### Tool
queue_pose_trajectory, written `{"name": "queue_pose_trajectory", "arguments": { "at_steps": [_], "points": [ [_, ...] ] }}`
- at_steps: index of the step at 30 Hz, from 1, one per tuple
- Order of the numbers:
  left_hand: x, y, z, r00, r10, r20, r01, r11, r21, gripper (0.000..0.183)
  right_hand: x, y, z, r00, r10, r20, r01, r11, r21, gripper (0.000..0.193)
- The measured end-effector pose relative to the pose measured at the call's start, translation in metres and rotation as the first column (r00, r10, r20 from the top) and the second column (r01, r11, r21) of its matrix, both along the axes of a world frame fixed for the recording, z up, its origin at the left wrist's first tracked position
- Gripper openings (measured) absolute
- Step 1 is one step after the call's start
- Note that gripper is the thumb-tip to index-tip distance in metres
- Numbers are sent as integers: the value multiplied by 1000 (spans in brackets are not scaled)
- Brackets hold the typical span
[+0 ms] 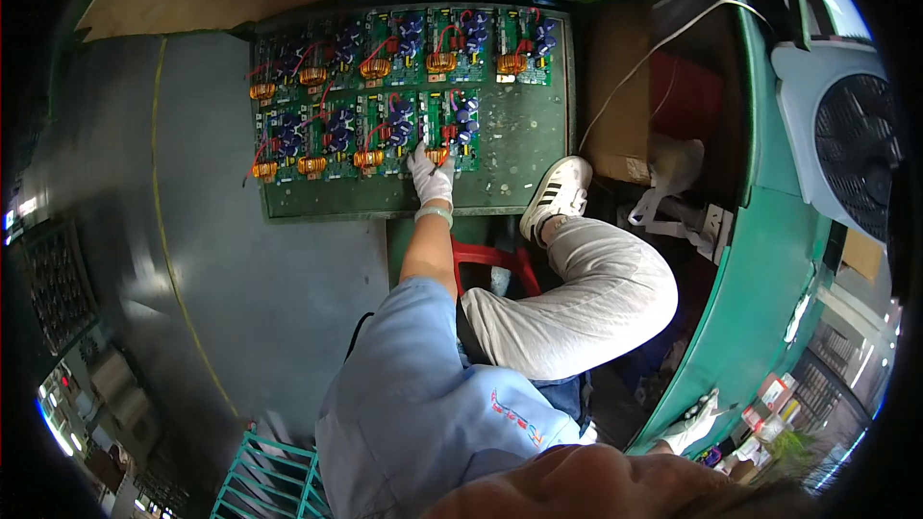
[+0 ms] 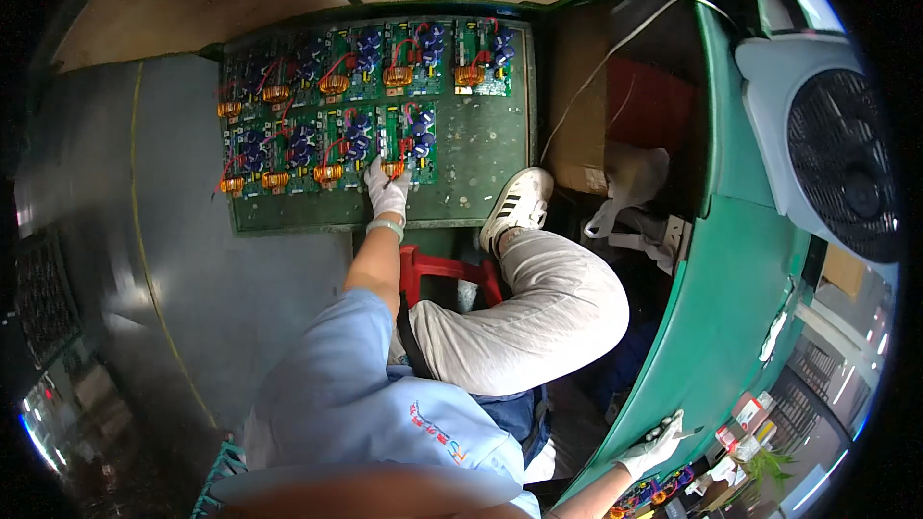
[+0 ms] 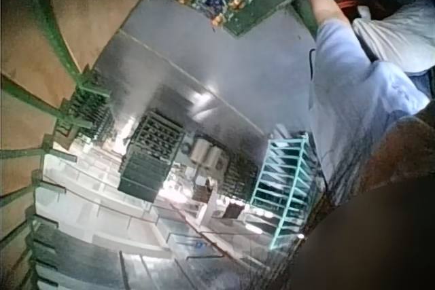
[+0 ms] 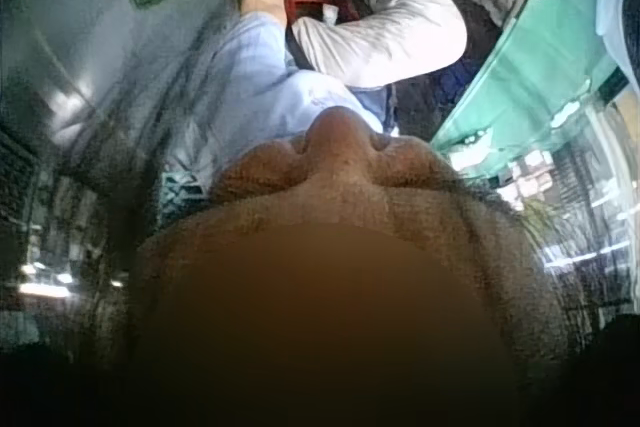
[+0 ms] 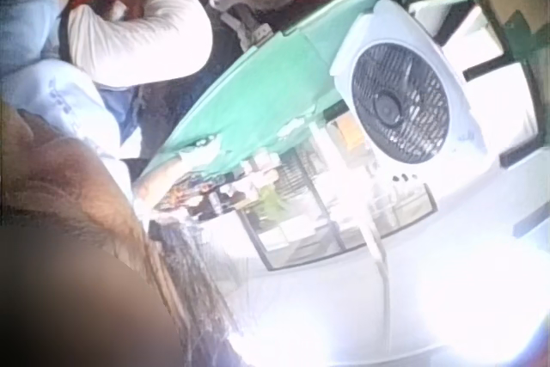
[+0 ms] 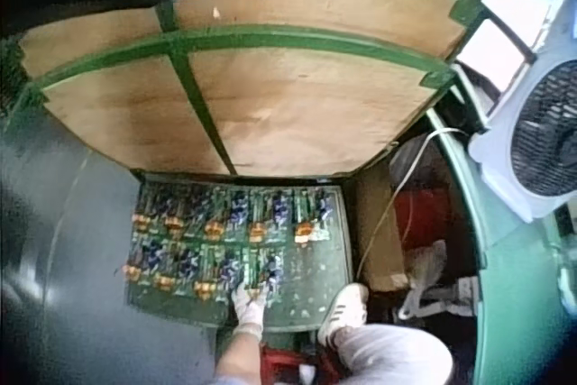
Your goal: The person applies a white substance to a green circuit board using a small metal spatula. They then flip the board and use the spatula to adjust components, including a large copper coil and capacitors. The person repeats this process with multiple boards, placing finished units into a green bin.
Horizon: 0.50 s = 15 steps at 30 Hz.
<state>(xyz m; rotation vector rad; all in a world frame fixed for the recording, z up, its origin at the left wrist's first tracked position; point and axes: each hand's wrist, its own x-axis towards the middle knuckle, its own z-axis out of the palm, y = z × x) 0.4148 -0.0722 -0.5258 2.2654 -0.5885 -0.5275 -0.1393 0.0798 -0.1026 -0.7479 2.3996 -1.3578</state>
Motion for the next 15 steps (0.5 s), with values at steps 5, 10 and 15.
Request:
{"name": "queue_pose_trajectory", "arguments": {
  "at_steps": [5,10,15],
  "points": [
    [-36,55,28,918,-327,-223,394,807,439,61,29,-2,7,996,-68,-49,71,995,73,29],
    [-46,112,28,665,-736,125,679,666,308,42,15,0,7,999,-26,35,21,992,123,31],
    [-63,51,83,548,-564,-618,710,704,-14,30,-25,47,5,781,111,615,43,972,-230,34]
  ]
}}
